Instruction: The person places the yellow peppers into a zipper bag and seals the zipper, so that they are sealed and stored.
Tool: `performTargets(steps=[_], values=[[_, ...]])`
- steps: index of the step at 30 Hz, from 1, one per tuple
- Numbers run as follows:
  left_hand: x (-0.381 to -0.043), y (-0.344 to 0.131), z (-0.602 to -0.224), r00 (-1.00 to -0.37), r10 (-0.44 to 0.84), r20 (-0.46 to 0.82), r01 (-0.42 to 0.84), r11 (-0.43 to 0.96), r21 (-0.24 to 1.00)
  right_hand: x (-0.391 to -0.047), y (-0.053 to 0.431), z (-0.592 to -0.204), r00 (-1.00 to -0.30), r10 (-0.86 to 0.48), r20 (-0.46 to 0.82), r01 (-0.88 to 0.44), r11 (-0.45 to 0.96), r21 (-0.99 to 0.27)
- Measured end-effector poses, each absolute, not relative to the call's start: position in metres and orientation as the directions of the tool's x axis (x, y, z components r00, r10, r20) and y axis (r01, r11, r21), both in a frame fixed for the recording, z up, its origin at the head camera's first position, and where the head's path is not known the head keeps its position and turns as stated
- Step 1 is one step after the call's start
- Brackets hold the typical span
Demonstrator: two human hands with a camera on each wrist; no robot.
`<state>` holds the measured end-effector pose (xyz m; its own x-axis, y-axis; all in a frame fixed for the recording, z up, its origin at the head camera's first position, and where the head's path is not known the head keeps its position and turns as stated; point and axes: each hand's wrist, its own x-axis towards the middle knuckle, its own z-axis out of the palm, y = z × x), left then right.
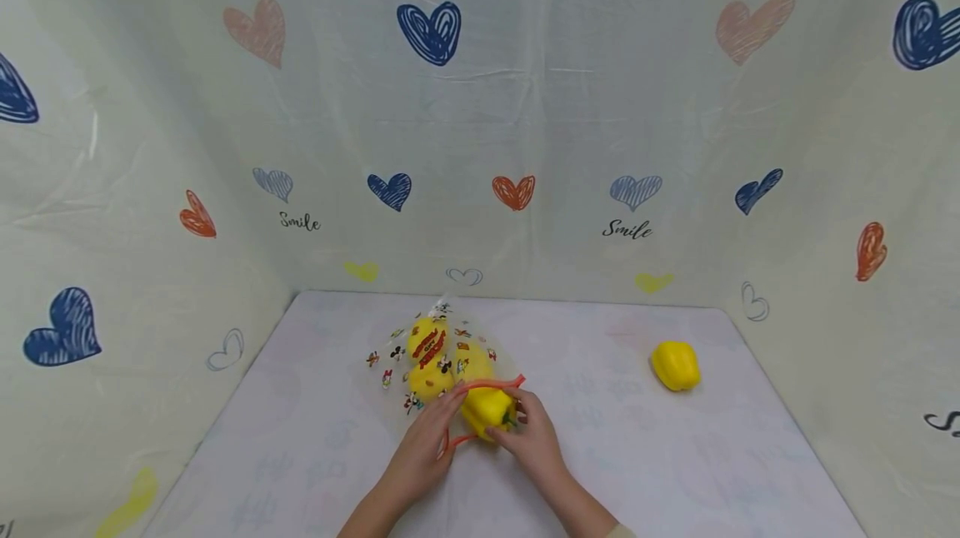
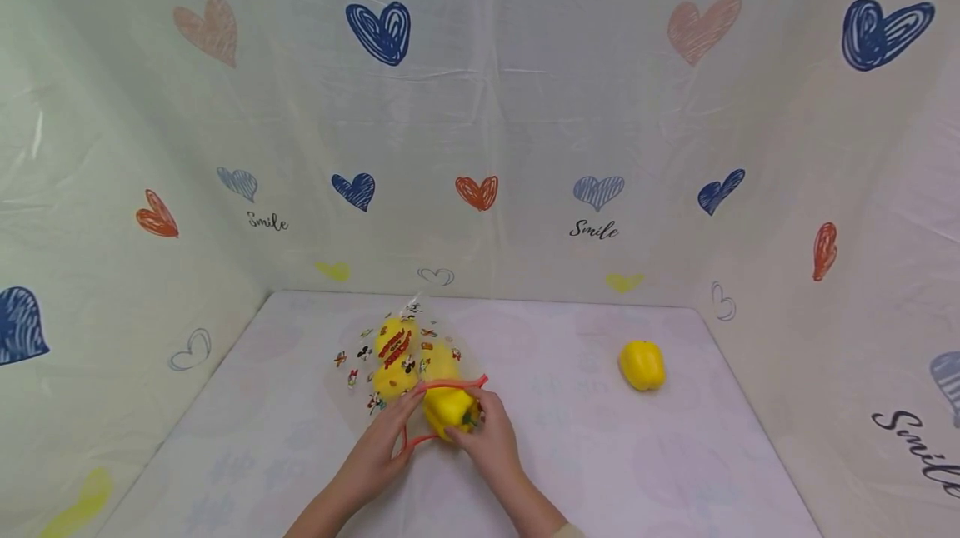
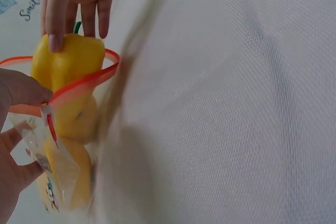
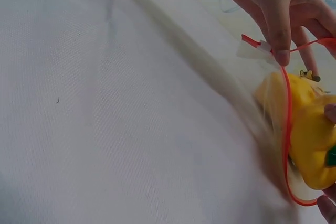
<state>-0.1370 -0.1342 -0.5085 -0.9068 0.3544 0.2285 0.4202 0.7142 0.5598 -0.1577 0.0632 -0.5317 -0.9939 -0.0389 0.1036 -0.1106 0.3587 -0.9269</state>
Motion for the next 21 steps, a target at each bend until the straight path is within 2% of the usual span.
performTargets(steps=[15,21], values=[[-0.139,-0.133,-0.506,-0.903,0.355,0.243,0.430,0.718,0.547,-0.167,0.047,-0.533,-0.995,0.053,0.086,-0.060,0.367,-0.928],[-0.140,-0.132,-0.505,-0.901,0.349,0.258,0.434,0.711,0.553,-0.167,0.043,-0.536,-0.993,0.047,0.113,-0.086,0.380,-0.921]])
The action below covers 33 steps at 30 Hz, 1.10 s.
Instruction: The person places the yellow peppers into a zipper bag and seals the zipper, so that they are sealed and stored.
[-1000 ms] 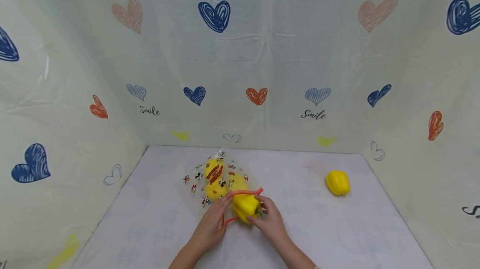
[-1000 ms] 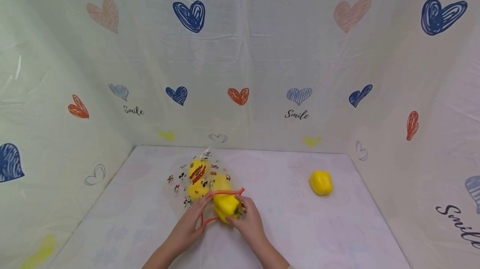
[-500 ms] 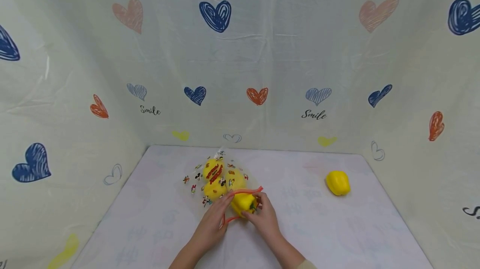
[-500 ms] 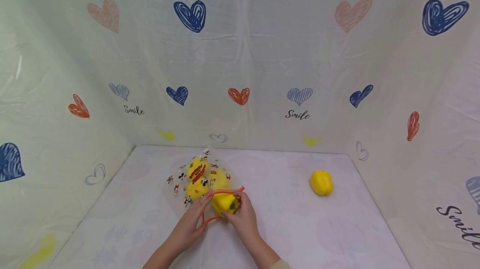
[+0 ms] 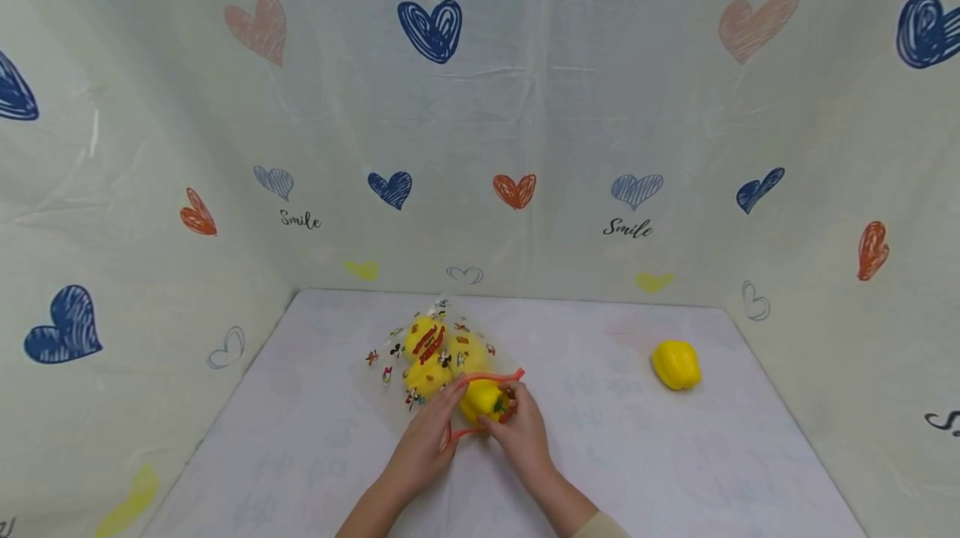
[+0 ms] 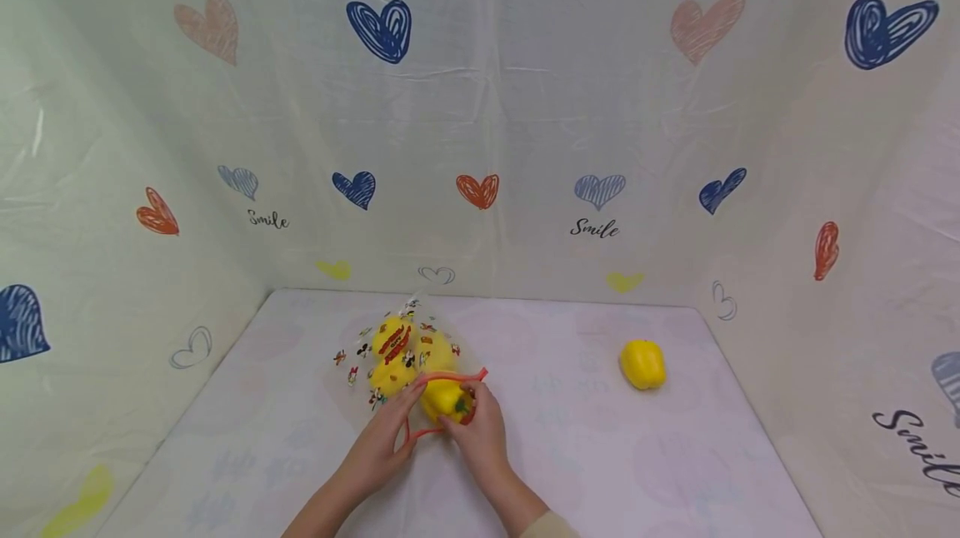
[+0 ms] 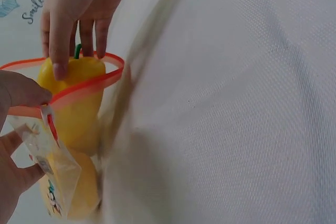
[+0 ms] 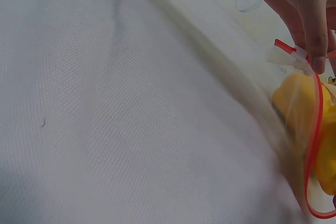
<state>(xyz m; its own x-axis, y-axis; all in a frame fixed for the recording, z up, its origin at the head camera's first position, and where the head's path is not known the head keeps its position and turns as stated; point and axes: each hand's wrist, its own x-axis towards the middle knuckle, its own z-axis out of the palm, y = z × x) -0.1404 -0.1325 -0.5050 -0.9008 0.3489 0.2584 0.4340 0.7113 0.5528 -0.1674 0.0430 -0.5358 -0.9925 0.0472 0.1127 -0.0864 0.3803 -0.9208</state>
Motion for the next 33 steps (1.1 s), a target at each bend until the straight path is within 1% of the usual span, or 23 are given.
performTargets(steps=[5,12,18,25,28,33], values=[[-0.141,-0.133,-0.503,-0.902,0.346,0.260,0.432,0.709,0.557,-0.165,0.040,-0.535,-0.986,0.024,0.165,-0.142,0.398,-0.907],[-0.141,-0.131,-0.500,-0.920,0.331,0.209,0.390,0.721,0.573,-0.168,0.036,-0.537,-0.983,-0.016,0.184,-0.172,0.451,-0.876],[-0.141,-0.131,-0.500,-0.921,0.333,0.202,0.387,0.723,0.572,-0.171,0.032,-0.537,-0.987,-0.013,0.159,-0.148,0.456,-0.877],[-0.141,-0.132,-0.501,-0.913,0.344,0.219,0.407,0.724,0.558,-0.178,0.030,-0.535,-0.990,-0.009,0.138,-0.124,0.497,-0.859],[-0.141,-0.132,-0.501,-0.912,0.345,0.223,0.410,0.722,0.558,-0.180,0.029,-0.533,-0.994,-0.005,0.107,-0.096,0.483,-0.870],[-0.141,-0.132,-0.501,-0.909,0.344,0.234,0.415,0.718,0.559,-0.183,0.028,-0.535,-0.994,-0.019,0.107,-0.104,0.466,-0.879]])
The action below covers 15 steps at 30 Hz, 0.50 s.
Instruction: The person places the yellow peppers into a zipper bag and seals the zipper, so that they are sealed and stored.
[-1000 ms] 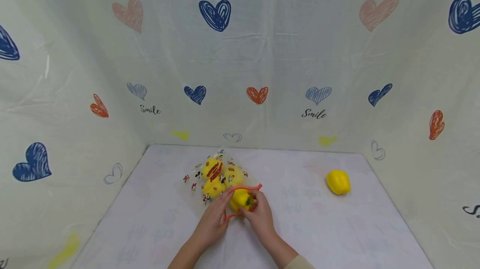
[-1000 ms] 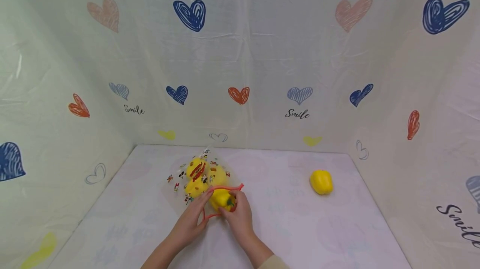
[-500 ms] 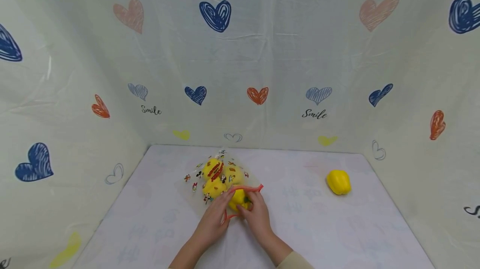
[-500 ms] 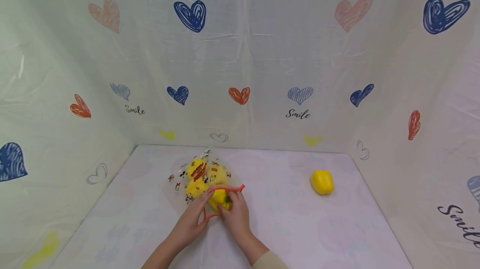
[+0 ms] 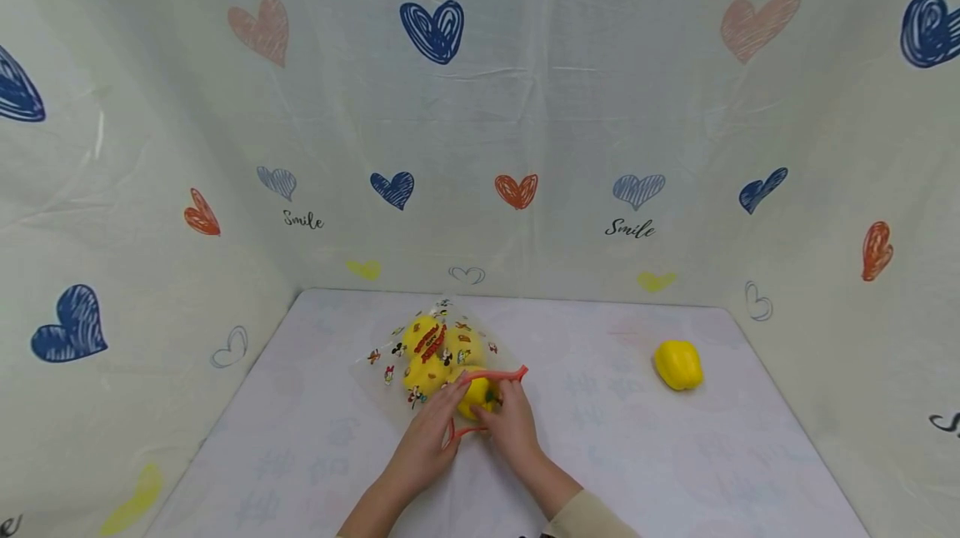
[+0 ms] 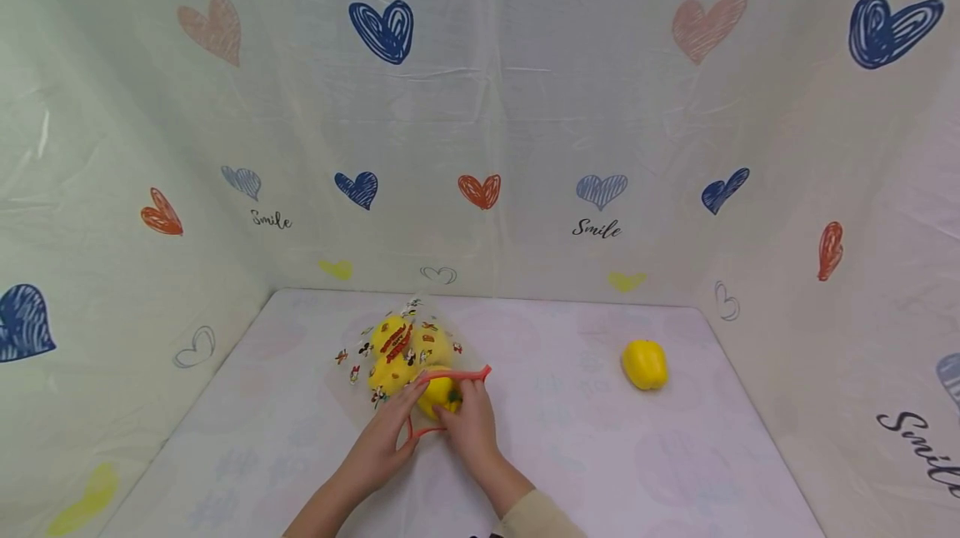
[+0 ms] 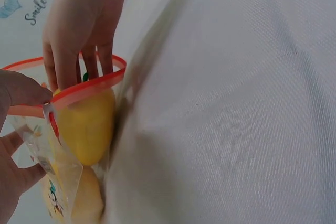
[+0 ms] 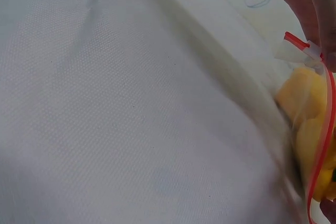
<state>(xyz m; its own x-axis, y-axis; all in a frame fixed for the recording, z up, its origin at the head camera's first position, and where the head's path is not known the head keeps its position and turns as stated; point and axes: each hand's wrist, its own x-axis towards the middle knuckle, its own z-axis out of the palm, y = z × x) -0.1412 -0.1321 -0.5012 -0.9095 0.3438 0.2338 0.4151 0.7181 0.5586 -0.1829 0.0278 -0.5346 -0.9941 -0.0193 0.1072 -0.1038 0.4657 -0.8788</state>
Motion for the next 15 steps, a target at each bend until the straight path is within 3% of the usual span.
performTargets(steps=[15], values=[[-0.1409,-0.1312,-0.4998,-0.916,0.338,0.218,0.400,0.720,0.567,-0.1805,0.0378,-0.5356,-0.985,-0.067,0.158,-0.171,0.450,-0.877]])
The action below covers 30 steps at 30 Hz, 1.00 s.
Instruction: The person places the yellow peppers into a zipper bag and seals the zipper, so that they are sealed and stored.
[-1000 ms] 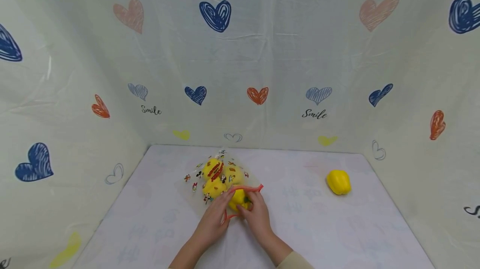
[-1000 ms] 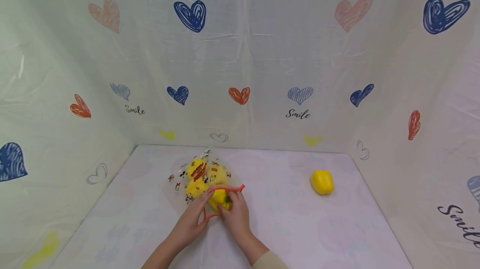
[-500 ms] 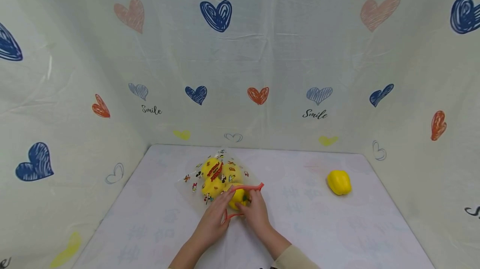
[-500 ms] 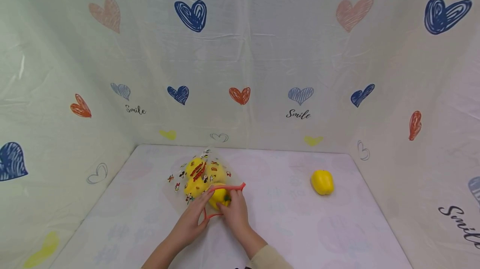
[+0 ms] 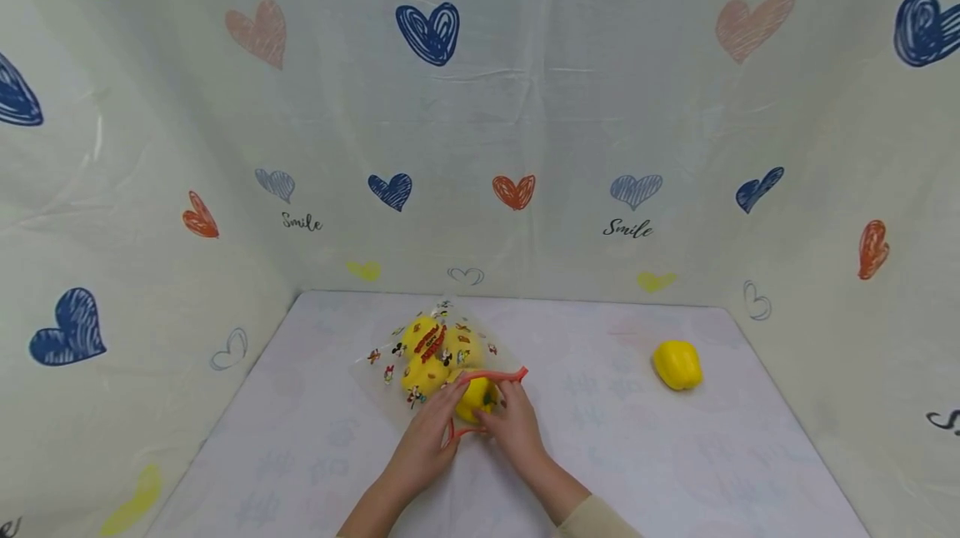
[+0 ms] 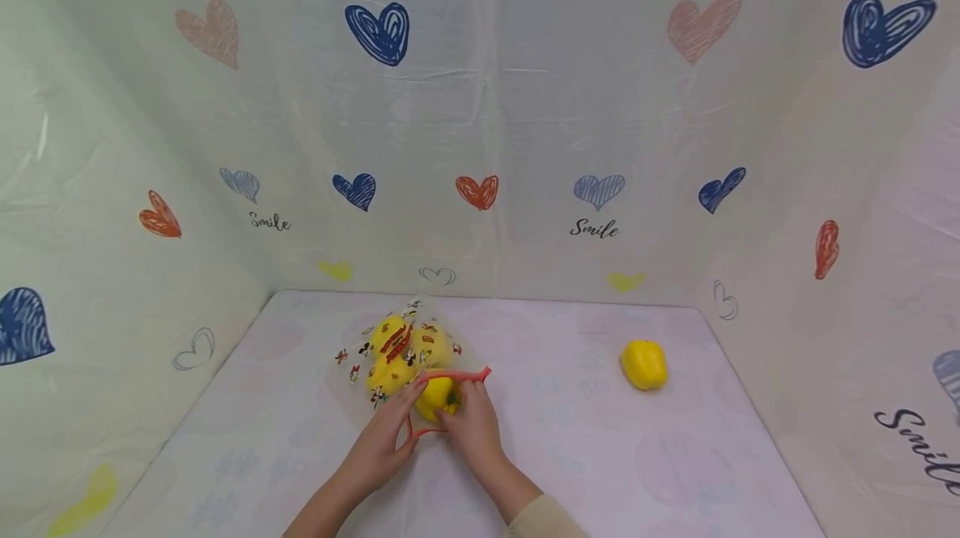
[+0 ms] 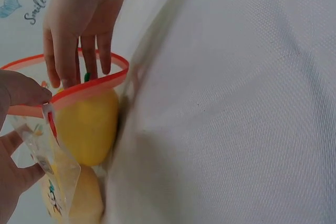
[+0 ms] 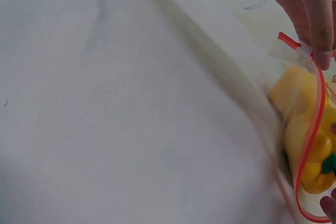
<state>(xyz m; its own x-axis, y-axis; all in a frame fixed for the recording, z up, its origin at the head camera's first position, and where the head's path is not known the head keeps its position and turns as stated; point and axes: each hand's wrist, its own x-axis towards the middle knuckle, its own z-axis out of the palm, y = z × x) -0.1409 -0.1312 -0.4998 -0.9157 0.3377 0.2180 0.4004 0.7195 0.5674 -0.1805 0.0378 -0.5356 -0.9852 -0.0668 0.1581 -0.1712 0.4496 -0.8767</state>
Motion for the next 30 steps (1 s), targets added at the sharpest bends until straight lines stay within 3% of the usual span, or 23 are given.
performTargets(steps=[16,30], values=[[-0.141,-0.127,-0.504,-0.917,0.317,0.241,0.398,0.726,0.561,-0.166,0.075,-0.523,-0.985,-0.109,0.134,-0.167,0.392,-0.905],[-0.142,-0.126,-0.504,-0.932,0.319,0.172,0.357,0.723,0.592,-0.163,0.123,-0.519,-0.992,0.011,0.127,-0.111,0.420,-0.901]])
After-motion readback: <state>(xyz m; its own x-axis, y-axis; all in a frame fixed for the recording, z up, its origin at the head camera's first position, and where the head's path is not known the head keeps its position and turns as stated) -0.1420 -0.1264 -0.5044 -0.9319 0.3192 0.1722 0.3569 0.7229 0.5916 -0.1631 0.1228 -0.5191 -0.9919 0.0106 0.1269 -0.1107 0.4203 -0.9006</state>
